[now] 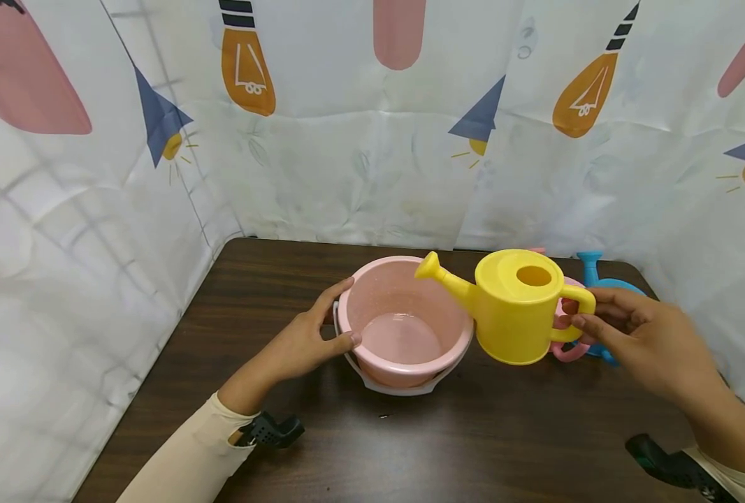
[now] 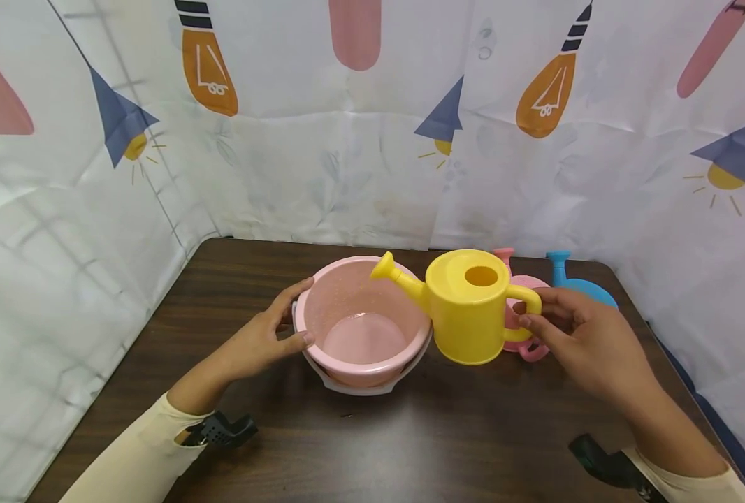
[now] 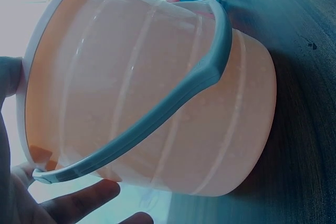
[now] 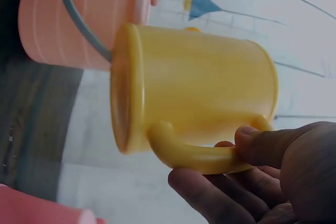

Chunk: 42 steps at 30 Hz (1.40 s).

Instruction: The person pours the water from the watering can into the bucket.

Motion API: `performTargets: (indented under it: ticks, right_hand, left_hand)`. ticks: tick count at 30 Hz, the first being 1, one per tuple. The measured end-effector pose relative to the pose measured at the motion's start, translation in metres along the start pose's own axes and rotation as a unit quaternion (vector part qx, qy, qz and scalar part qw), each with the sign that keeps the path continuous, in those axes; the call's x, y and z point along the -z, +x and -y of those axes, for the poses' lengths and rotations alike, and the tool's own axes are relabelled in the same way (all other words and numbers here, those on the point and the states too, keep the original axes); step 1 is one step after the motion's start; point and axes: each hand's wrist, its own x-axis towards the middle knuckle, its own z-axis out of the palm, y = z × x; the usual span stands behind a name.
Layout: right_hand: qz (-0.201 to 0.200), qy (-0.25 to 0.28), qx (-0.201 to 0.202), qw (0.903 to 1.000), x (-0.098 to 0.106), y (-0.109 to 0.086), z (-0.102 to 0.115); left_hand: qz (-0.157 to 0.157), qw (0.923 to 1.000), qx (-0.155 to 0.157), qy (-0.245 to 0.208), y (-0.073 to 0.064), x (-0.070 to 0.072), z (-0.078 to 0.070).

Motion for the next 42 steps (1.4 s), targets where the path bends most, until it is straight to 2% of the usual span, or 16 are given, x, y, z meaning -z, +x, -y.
performTargets:
  ticks: [5,14,18,23,28,34,42]
  right_hand:
    - [-0.004,0.038,-0.019,0.9991,-0.008,-0.011,-0.011]
    - [-0.031,0.071,-0.047,0.9959,-0.027,-0.02,-0.017]
    - [-0.055,0.067,-0.072,0.9936,-0.038,-0.02,-0.016]
    - [-0.075,0.077,-0.091,0.99,-0.055,-0.016,-0.017]
    - [-0.085,0.059,-0.108,0.9887,-0.072,-0.009,-0.02]
    - [-0.083,0.089,-0.118,0.9855,-0.092,-0.003,-0.024]
    - [-0.085,0.084,-0.138,0.9833,-0.112,0.002,-0.032]
  left_hand:
    - [-0.004,1.0,0.001,0.003,0.0,0.0,-0.001]
    - [-0.002,1.0,-0.002,-0.009,-0.001,0.0,0.0]
    - [0.001,0.9999,0.0,-0.015,0.0,-0.001,-0.001]
    - [0.002,0.9999,-0.003,-0.012,0.001,-0.001,0.0]
    - [0.001,1.0,-0.004,-0.009,0.001,-0.001,0.001]
    - [0.0,1.0,-0.003,-0.007,0.001,-0.002,0.002]
    - [0.003,0.9999,-0.012,-0.005,0.003,-0.002,0.002]
